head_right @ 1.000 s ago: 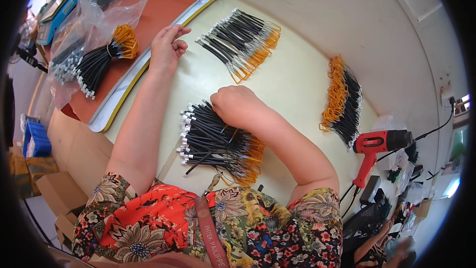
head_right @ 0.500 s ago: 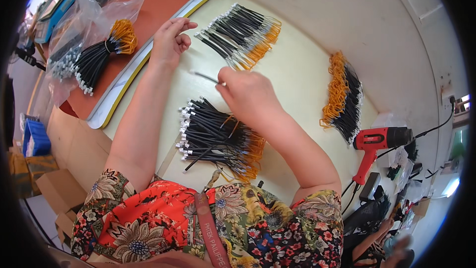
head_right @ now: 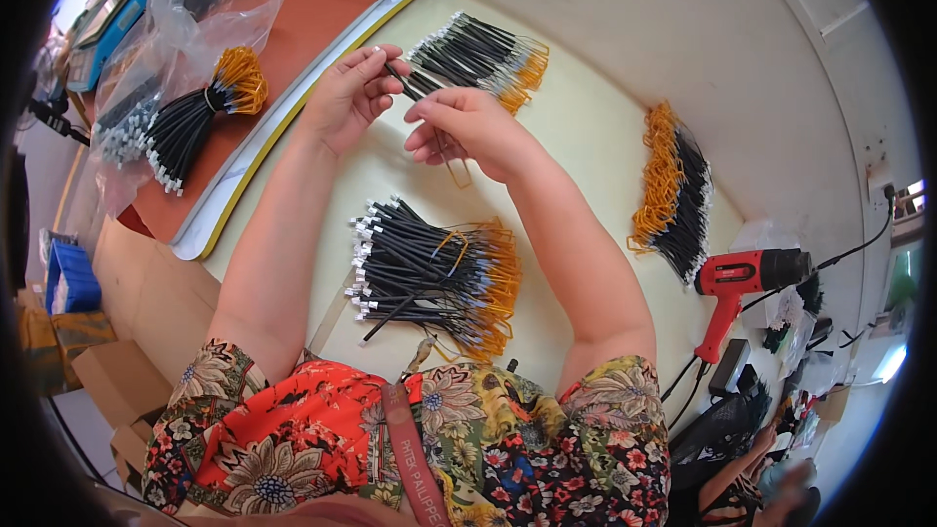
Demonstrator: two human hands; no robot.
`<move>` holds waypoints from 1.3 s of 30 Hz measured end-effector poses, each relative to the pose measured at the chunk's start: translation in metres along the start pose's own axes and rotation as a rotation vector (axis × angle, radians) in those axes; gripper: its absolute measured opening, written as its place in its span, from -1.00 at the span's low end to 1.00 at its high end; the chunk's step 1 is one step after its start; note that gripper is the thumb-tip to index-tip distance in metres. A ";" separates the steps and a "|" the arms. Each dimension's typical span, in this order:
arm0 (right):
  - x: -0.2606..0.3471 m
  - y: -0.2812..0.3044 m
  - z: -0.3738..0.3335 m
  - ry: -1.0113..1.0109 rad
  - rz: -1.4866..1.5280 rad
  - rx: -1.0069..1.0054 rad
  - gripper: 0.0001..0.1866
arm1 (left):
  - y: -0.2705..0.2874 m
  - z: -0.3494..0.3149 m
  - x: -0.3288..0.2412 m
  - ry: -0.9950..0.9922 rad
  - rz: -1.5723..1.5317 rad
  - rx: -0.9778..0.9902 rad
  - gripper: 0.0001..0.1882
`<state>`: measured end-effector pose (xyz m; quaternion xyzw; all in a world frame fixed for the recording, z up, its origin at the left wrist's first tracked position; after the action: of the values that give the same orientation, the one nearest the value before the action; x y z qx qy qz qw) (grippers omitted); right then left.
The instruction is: The person organizes and bundles small wires with white connectors by hand on a workbench.
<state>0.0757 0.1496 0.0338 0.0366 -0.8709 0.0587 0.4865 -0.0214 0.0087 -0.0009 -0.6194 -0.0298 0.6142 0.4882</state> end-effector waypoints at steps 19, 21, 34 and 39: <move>-0.002 -0.003 0.006 0.008 0.045 0.069 -0.70 | 0.001 -0.001 -0.003 -0.018 -0.018 0.043 -0.77; -0.001 0.000 0.011 0.050 0.003 0.034 -0.76 | 0.000 -0.002 -0.003 -0.006 -0.017 0.048 -0.77; -0.003 0.004 0.014 0.130 -0.141 -0.095 -0.83 | 0.012 0.002 -0.001 -0.046 0.003 -0.094 -0.80; -0.002 0.006 0.015 0.066 -0.277 -0.216 -0.79 | 0.017 0.003 -0.001 -0.064 0.018 -0.140 -0.81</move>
<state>0.0634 0.1535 0.0244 0.1020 -0.8422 -0.1016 0.5195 -0.0336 0.0007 -0.0107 -0.6324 -0.0829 0.6342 0.4369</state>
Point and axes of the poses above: each hand's wrist, its own z-axis towards the middle knuckle, its own y-axis out of the back of the hand, x = y × z, the point moved 3 cm from there along z, towards the middle knuckle, and after that the axes turned 11 degrees about -y, right-handed, at the moved point
